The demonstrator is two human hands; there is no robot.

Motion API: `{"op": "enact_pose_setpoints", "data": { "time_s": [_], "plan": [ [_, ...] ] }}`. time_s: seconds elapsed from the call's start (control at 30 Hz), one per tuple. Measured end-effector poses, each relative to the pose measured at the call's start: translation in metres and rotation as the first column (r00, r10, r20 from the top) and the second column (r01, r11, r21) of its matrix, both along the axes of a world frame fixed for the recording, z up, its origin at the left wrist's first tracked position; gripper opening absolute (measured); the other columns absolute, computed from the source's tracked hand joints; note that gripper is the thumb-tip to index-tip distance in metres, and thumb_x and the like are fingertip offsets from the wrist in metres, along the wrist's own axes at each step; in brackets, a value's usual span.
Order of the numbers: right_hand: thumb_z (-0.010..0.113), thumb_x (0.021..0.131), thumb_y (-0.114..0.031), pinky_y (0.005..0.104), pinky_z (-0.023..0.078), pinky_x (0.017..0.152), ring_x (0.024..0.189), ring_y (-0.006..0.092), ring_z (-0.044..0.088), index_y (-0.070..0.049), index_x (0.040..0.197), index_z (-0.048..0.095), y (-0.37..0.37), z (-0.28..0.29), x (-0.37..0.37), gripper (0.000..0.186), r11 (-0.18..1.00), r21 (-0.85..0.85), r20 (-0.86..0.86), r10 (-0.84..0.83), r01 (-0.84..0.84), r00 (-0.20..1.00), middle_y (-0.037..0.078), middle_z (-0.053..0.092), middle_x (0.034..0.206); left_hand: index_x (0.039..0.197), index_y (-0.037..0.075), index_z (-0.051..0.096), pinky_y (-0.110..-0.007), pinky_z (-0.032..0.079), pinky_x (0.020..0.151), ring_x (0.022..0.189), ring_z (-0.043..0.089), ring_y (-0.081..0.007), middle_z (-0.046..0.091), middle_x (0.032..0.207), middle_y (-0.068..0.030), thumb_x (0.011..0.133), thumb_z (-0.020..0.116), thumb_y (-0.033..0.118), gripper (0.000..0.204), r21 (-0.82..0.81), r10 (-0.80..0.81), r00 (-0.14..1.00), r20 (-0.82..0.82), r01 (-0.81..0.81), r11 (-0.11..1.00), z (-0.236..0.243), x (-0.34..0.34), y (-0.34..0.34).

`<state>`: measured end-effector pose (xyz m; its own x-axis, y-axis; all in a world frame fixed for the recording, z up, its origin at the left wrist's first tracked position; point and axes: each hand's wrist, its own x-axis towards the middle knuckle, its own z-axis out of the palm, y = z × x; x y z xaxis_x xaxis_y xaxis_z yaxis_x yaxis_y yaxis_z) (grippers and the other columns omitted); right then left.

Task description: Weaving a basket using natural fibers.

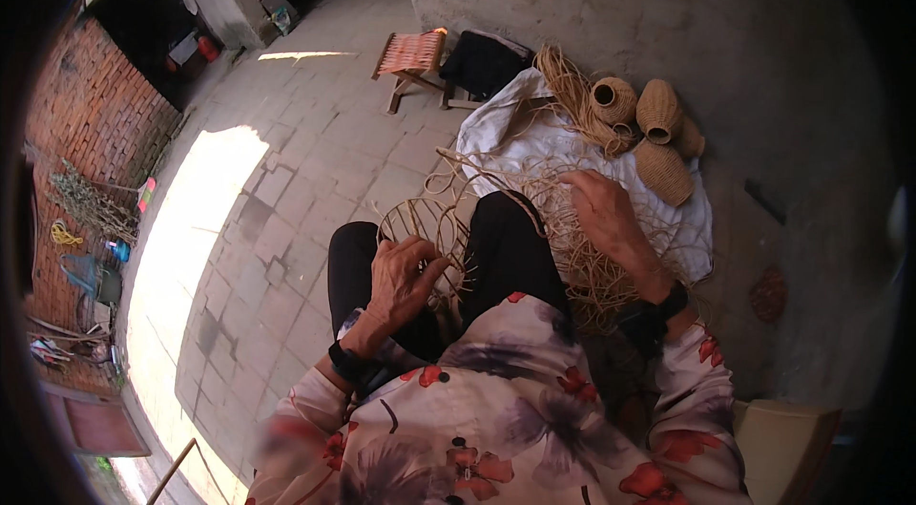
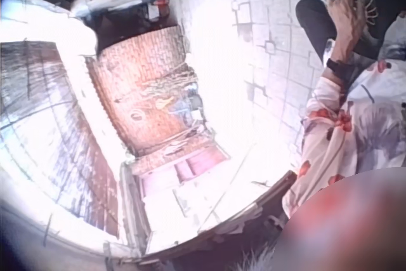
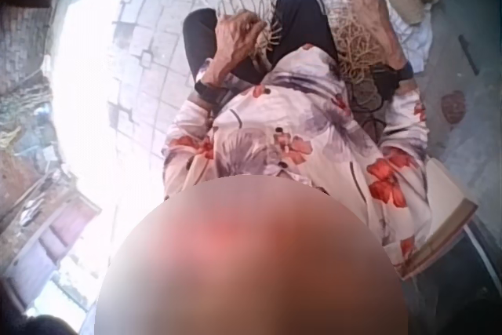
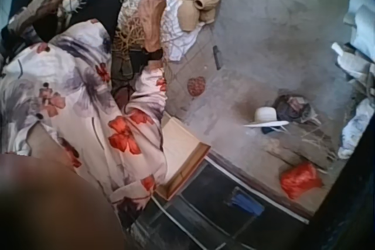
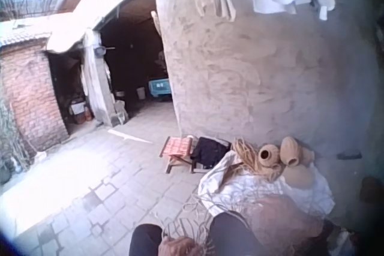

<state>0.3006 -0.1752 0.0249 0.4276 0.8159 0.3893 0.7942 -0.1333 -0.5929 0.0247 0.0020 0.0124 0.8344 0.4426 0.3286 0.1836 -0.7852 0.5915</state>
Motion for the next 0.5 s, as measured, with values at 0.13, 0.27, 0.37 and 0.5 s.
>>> {"op": "enact_pose_setpoints", "data": {
  "time_s": [0.13, 0.27, 0.37, 0.5],
  "plan": [
    [0.047, 0.092, -0.005, 0.0389, 0.052, 0.070, 0.070, 0.0278, 0.066, -0.003, 0.126, 0.053, -0.014, 0.007, 0.027, 0.035, 0.947, -0.103, -0.066, -0.312, 0.305, 0.948, 0.017, 0.065, 0.084, 0.085, 0.004, 0.067, -0.038, 0.043, 0.070, 0.074, 0.059, -0.0256, 0.062, 0.082, -0.0080, 0.086, 0.064, 0.025, 0.021, -0.065, 0.060, 0.994, -0.096, -0.066, 0.996, 0.001, 0.007, 0.008],
    [0.049, 0.096, -0.007, 0.0289, 0.053, 0.062, 0.068, 0.0151, 0.065, 0.000, 0.112, 0.049, 0.014, 0.007, -0.008, 0.018, 0.948, 0.146, -0.473, -0.184, 0.283, 0.861, 0.011, 0.065, 0.081, 0.087, 0.002, 0.069, -0.038, 0.046, 0.069, 0.073, 0.060, -0.0258, 0.061, 0.079, -0.0098, 0.086, 0.065, 0.028, 0.026, -0.281, 0.070, 0.991, -0.113, -0.099, 0.955, 0.000, 0.023, 0.035],
    [0.055, 0.096, -0.007, 0.0260, 0.053, 0.060, 0.063, 0.0131, 0.064, 0.000, 0.102, 0.052, 0.043, 0.019, -0.072, 0.010, 0.928, 0.304, -0.516, -0.028, 0.214, 0.856, 0.008, 0.066, 0.077, 0.086, 0.003, 0.073, -0.039, 0.050, 0.071, 0.074, 0.066, -0.0281, 0.067, 0.082, -0.0123, 0.080, 0.071, 0.030, 0.028, -0.198, 0.041, 0.993, -0.115, -0.063, 0.978, -0.002, 0.032, 0.062],
    [0.069, 0.077, 0.001, 0.0348, 0.049, 0.058, 0.071, 0.0276, 0.063, -0.006, 0.090, 0.059, 0.071, 0.007, -0.126, 0.018, 0.906, 0.389, 0.122, 0.130, -0.167, 0.984, 0.009, 0.058, 0.081, 0.085, 0.000, 0.072, -0.029, 0.045, 0.056, 0.061, 0.056, -0.0089, 0.065, 0.068, -0.0039, 0.083, 0.070, 0.022, 0.022, -0.433, -0.069, 0.986, -0.151, -0.004, 0.901, -0.005, 0.047, 0.087]
  ]
}}
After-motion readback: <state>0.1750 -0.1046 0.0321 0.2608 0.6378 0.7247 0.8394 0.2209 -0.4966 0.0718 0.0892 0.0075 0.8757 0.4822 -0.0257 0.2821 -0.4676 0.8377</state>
